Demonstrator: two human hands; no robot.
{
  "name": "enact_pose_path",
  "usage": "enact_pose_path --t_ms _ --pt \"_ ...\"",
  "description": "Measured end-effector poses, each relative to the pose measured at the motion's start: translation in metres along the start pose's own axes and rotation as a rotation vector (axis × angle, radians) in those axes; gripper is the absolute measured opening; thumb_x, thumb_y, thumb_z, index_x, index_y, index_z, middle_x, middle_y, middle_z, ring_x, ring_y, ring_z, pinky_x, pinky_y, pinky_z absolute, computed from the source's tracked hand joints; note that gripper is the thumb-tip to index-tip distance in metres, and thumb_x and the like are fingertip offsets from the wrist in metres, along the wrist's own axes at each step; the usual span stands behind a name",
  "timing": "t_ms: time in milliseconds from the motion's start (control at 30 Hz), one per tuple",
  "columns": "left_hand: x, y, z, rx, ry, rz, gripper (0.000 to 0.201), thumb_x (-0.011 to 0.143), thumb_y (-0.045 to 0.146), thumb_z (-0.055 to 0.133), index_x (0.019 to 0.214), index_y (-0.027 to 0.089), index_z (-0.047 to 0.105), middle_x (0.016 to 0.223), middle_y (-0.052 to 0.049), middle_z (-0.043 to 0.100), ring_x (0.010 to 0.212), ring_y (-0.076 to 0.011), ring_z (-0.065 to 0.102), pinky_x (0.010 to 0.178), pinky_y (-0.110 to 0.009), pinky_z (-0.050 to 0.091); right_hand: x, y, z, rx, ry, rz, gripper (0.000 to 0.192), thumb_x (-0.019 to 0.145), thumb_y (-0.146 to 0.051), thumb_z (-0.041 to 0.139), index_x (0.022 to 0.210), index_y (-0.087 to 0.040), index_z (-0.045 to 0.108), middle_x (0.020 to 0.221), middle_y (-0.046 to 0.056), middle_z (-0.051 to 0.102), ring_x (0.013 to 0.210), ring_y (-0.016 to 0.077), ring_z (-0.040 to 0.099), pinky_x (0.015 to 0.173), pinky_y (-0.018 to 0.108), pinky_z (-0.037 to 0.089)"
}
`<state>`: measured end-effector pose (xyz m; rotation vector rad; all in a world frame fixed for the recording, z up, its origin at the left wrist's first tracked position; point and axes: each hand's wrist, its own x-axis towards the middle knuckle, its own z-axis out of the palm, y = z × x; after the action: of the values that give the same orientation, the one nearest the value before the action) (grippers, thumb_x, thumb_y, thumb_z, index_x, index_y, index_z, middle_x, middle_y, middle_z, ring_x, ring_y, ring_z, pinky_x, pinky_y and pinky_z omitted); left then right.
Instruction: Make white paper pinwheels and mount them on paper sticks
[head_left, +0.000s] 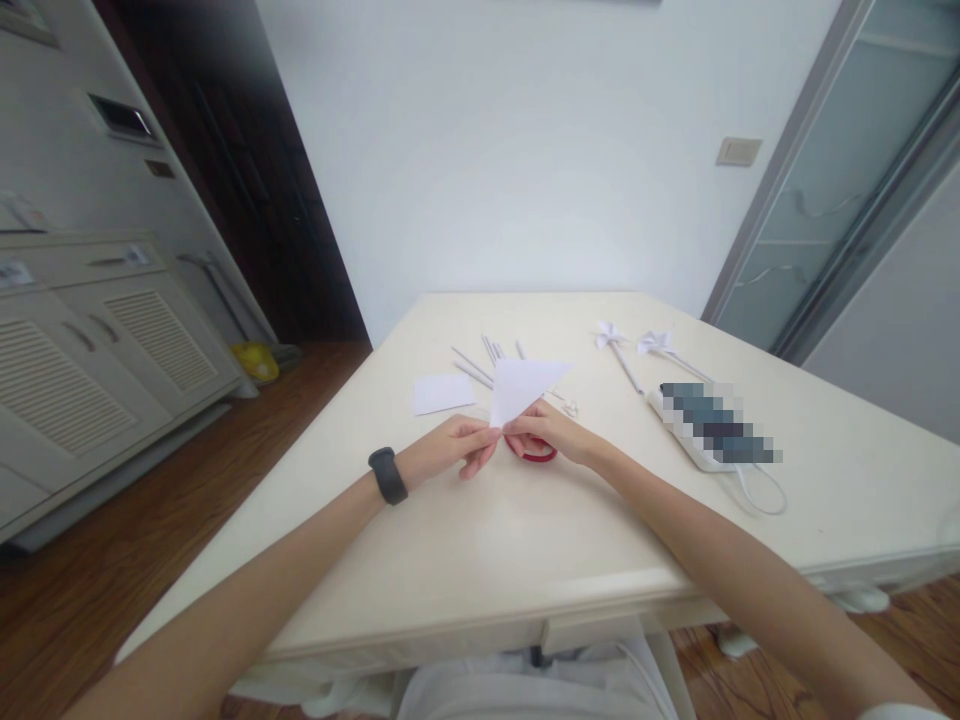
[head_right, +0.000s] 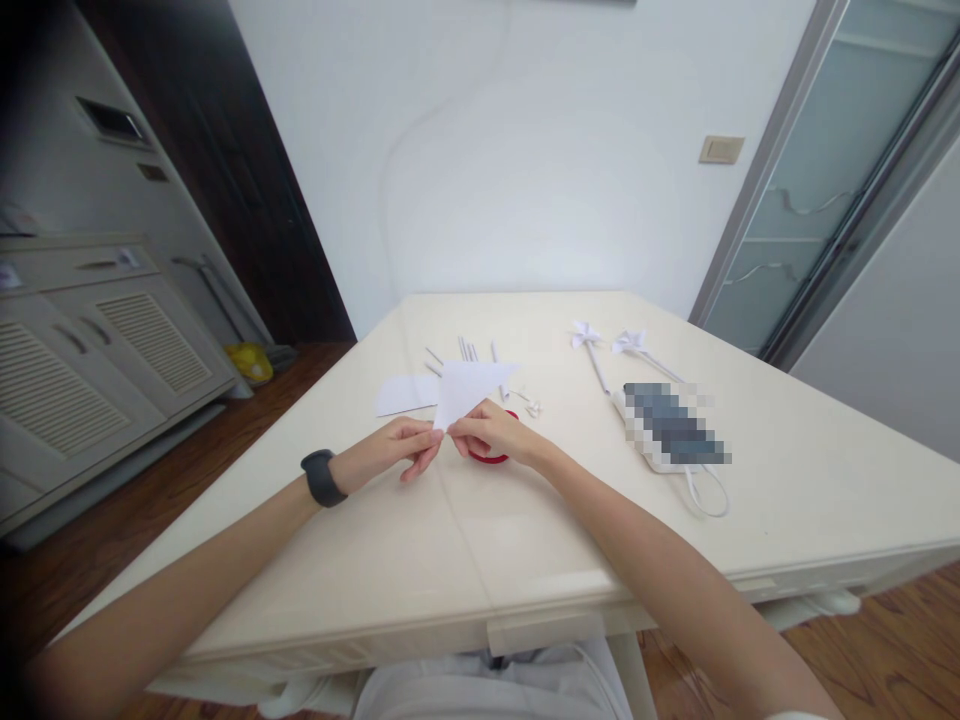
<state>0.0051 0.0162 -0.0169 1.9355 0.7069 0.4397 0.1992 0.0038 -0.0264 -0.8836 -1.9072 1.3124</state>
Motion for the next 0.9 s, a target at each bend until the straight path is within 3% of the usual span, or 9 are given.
enact_pose_path --t_ms 267,667,767,900 --pt "-0.001 0.001 -0.001 -0.005 0.013 0.037 0.045 0.087 0.044 0.04 0.054 0.015 0.05 0.046 0.002 0.046 0.044 -0.0084 0.042 0.051 -0.023 0.035 0.001 0.0 -0.03 0.058 0.152 -0.087 0.031 0.073 -0.023 0.048 0.045 -0.012 0.054 0.039 -0.002 0.045 0.039 0.0064 0.034 0.043 0.023 0.024" --pt "-0.004 0.003 0.0 -0.054 0.003 0.044 0.045 0.087 0.046 0.04 0.055 0.015 0.051 0.045 0.002 0.047 0.043 -0.0089 0.041 0.052 -0.024 0.035 -0.013 -0.002 -0.082 0.16 0.393 -0.25 0.032 0.08 -0.025 0.04 0.05 -0.016 0.046 0.041 -0.005 0.034 0.041 0.0068 0.028 0.045 0.023 0.02" --pt "-0.003 0.0 -0.001 -0.083 0.042 0.05 0.044 0.086 0.046 0.04 0.057 0.015 0.05 0.048 0.001 0.048 0.044 -0.0085 0.041 0.051 -0.024 0.033 -0.015 -0.004 -0.083 0.182 0.375 -0.261 0.032 0.083 -0.028 0.038 0.054 -0.017 0.045 0.042 -0.005 0.035 0.042 0.0072 0.028 0.046 0.023 0.022" --pt "-0.001 0.0 -0.002 -0.086 0.143 0.068 0.043 0.089 0.045 0.036 0.061 0.016 0.05 0.047 0.002 0.047 0.045 -0.0089 0.04 0.052 -0.023 0.033 -0.01 -0.002 -0.062 0.157 0.215 -0.172 0.037 0.085 -0.037 0.039 0.058 -0.015 0.051 0.045 -0.003 0.043 0.043 0.0082 0.037 0.046 0.023 0.027"
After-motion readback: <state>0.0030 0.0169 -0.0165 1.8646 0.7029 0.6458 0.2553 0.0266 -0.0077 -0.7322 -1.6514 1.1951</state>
